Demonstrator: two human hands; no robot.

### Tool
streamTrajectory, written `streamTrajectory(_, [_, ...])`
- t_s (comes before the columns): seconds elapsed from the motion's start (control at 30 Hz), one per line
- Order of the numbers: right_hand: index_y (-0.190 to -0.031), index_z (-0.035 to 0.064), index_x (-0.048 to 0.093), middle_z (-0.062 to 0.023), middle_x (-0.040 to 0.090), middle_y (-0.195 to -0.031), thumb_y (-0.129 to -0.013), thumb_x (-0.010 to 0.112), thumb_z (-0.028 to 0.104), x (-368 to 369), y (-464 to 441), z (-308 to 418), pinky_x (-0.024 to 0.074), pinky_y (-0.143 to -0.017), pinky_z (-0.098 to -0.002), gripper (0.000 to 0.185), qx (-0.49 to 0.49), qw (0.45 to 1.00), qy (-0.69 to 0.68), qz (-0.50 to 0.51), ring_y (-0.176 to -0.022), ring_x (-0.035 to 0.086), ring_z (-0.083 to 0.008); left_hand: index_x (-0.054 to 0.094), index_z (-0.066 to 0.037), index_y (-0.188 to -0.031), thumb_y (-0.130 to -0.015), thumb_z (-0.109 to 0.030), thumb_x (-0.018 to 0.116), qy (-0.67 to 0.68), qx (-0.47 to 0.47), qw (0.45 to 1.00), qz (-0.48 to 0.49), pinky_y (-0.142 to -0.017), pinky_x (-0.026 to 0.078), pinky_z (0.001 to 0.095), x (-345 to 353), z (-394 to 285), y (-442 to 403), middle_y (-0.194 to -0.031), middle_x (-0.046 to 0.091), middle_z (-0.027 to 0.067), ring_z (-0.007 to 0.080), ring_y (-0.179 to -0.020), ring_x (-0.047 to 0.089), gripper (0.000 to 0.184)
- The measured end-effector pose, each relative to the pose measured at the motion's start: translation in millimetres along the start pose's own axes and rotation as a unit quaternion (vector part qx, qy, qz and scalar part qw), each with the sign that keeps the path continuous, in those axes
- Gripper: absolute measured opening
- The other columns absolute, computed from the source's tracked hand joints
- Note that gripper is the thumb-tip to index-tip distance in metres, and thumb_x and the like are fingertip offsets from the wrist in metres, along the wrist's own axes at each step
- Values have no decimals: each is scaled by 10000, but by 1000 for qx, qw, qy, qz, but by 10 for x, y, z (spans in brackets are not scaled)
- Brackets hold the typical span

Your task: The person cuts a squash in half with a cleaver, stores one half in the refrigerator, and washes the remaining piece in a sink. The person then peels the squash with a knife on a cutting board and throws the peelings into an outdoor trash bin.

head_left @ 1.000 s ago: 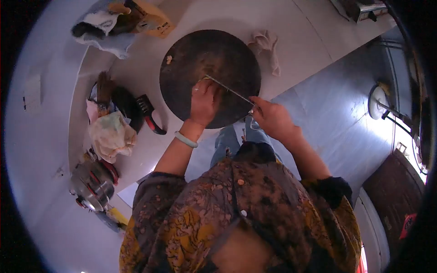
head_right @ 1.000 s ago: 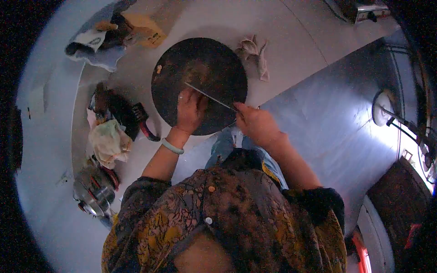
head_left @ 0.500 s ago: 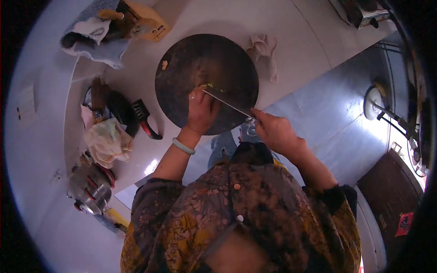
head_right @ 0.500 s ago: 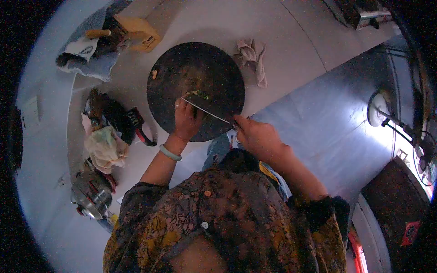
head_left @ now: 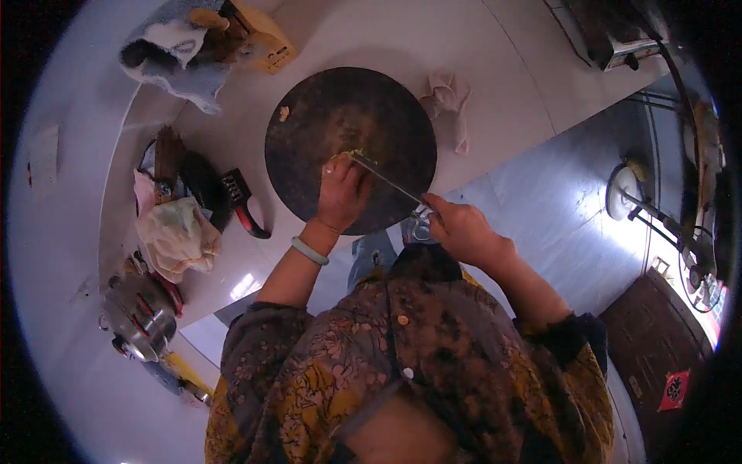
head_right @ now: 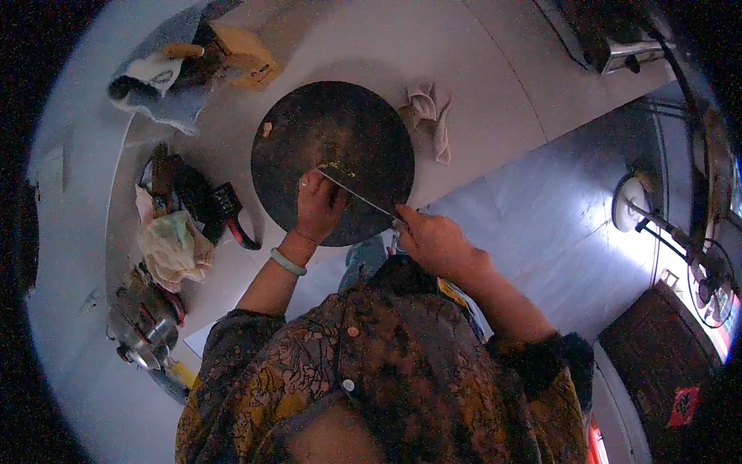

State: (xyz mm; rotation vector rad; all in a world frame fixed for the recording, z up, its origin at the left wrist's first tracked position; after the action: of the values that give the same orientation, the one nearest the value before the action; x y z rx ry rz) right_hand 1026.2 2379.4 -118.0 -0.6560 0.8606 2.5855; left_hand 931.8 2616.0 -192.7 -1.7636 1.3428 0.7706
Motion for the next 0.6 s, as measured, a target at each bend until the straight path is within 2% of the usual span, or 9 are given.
streamTrajectory(0.33, [-1311, -20, 449, -284, 653, -848, -914, 510, 203, 179, -77, -41, 498, -732, -556, 459, 27, 999, -9, 17, -798, 643, -455, 629, -54, -1008, -708, -60, 702, 8, 2, 1000, -18, -893, 436, 438, 14, -16, -14, -1110, 575, 151, 348, -1043, 550, 309])
streamTrajectory(0.43, [-1320, -3, 468, -294, 649, -904, -914, 484, 169, 152, -117, 19, 475, -789, -561, 441, 45, 998, -8, 32, -843, 624, -476, 632, -50, -1001, -702, -56, 704, 6, 11, 1000, -11, -893, 435, 437, 19, 24, 0, -1109, 576, 152, 350, -1044, 549, 308])
streamTrajectory(0.6, [-1311, 0, 478, -297, 650, -895, -910, 489, 174, 203, -197, 17, 482, -797, -559, 438, 58, 998, -22, 24, -846, 628, -474, 627, -57, -999, -700, -56, 711, -6, 15, 1000, -18, -892, 431, 443, 50, 54, 19, -1106, 578, 140, 347, -1041, 544, 311])
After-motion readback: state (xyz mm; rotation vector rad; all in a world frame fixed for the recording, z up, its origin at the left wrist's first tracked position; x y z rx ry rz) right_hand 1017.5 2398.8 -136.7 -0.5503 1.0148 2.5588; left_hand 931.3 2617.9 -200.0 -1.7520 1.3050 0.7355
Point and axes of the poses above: each hand's wrist, its own y-axis away from the middle knuckle, its own x-axis out of the palm, z = x × y, the point moved 1 cm from there along -y, towards the middle knuckle
